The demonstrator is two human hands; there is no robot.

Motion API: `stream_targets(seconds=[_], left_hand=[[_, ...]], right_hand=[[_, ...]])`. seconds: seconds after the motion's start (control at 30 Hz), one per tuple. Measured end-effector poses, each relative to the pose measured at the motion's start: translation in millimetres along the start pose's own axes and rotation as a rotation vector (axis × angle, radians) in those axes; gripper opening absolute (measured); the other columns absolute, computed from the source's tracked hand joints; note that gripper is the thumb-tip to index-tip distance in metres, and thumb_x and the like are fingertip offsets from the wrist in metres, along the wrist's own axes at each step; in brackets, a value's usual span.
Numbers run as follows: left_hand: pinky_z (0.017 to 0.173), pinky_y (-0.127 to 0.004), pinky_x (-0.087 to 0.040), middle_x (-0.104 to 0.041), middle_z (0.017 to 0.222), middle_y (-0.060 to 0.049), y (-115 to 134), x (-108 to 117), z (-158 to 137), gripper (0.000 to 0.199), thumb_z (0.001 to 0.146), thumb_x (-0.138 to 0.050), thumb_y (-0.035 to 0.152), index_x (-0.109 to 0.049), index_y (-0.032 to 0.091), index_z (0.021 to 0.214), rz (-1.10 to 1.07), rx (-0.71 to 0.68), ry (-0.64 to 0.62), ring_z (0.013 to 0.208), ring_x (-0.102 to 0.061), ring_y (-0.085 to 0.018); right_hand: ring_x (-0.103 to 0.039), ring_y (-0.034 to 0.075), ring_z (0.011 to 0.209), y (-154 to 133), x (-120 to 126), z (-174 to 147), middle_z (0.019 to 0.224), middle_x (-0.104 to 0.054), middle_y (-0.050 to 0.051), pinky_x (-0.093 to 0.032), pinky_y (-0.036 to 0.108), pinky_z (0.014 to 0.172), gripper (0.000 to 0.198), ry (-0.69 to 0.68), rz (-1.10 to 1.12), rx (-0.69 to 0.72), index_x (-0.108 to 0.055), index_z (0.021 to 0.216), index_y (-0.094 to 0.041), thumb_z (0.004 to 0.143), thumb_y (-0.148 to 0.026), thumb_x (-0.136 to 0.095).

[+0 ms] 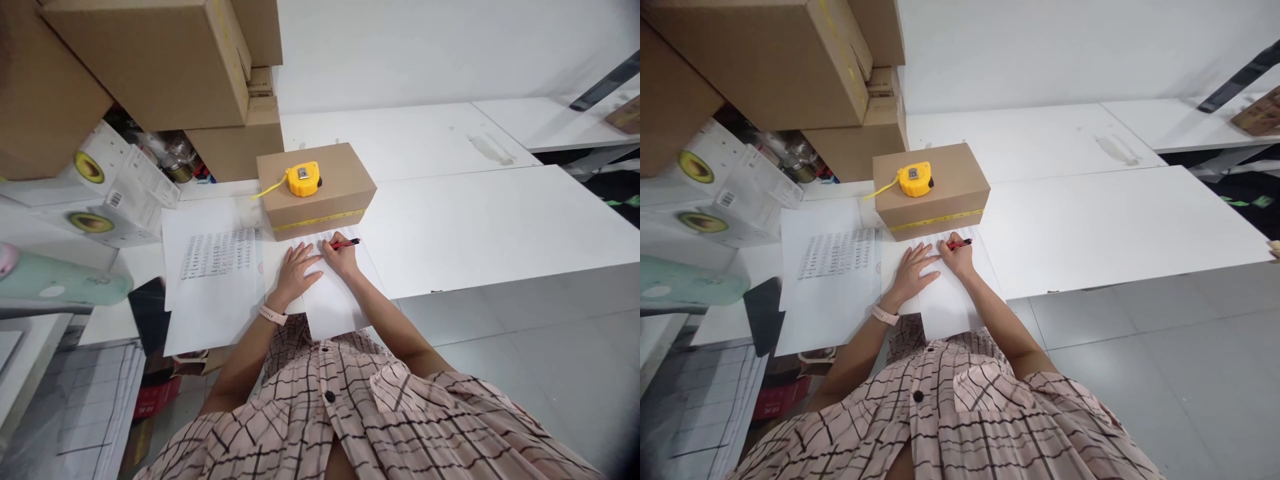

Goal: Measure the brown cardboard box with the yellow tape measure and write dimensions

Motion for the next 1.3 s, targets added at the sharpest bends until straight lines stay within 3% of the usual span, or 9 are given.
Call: stream_targets(seconds=[1.3], left_hand=[[0.128, -0.055, -0.018, -0.044, 0.161, -0.007, -3.2, -2.5, 0.3, 0.046, 0.096, -0.061, 0.043, -0.062, 0.026, 0.139, -0.01, -0.009, 0.007, 0.155, -0.029, -0.029]], right_hand=[[-0.034, 0.01, 0.053, 5.3, 2.1, 5.7, 0.055, -0.038, -0.008, -0.027, 0.027, 0.055, 0.026, 0.046, 0.109, 0.014, -0.035, 0.062, -0.025, 0.073, -0.029, -0.059]])
Point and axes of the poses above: each hand's wrist, its own z-axis towards the middle knuckle, its own x-axis out of the back of the hand, y = z × x, the point moved 7 cm from there along z, towards the middle knuckle
